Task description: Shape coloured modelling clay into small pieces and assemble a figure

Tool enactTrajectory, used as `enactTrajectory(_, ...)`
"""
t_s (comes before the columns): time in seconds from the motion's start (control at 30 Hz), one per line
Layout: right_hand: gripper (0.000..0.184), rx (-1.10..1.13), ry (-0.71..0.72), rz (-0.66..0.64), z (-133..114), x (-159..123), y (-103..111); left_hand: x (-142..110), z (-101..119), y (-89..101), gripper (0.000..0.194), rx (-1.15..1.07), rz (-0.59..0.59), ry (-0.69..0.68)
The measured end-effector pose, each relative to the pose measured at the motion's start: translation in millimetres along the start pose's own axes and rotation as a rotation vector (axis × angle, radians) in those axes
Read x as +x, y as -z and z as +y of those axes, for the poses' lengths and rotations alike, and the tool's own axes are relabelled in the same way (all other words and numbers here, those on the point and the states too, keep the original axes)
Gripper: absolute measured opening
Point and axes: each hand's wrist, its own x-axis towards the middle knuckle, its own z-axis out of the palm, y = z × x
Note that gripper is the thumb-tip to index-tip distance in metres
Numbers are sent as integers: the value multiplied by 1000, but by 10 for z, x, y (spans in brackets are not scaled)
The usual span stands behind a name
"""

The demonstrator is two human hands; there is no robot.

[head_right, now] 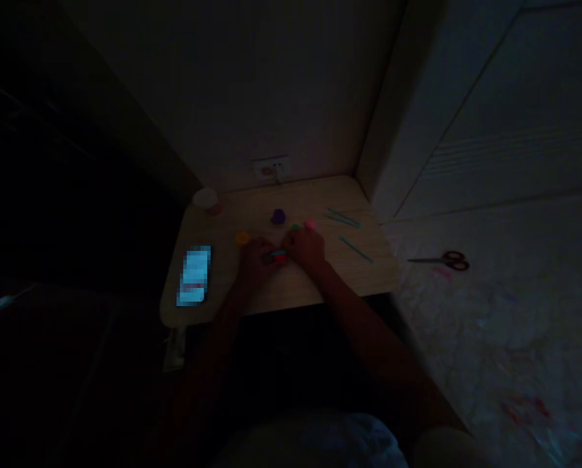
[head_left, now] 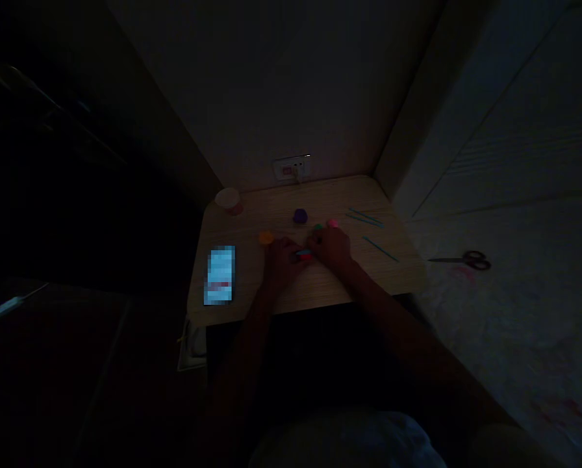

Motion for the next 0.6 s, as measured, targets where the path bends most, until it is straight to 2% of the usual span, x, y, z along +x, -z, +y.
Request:
enactTrajectory(0.2,37,107,-52,72,41,8,-50,-3,-32,-17,24,-9,22,-3)
enactTrajectory(0.3,39,157,-9,70,77,3,-69,3,-42,-24,21,-10,25,-10)
enactTrajectory(0.4,34,117,62,22,72,-24,-71,9,-48,-25,20,-14,24,-17)
enactTrajectory(0.6,32,38,64,16,25,-69,-74,7,-32,-12,15,2,0,-13)
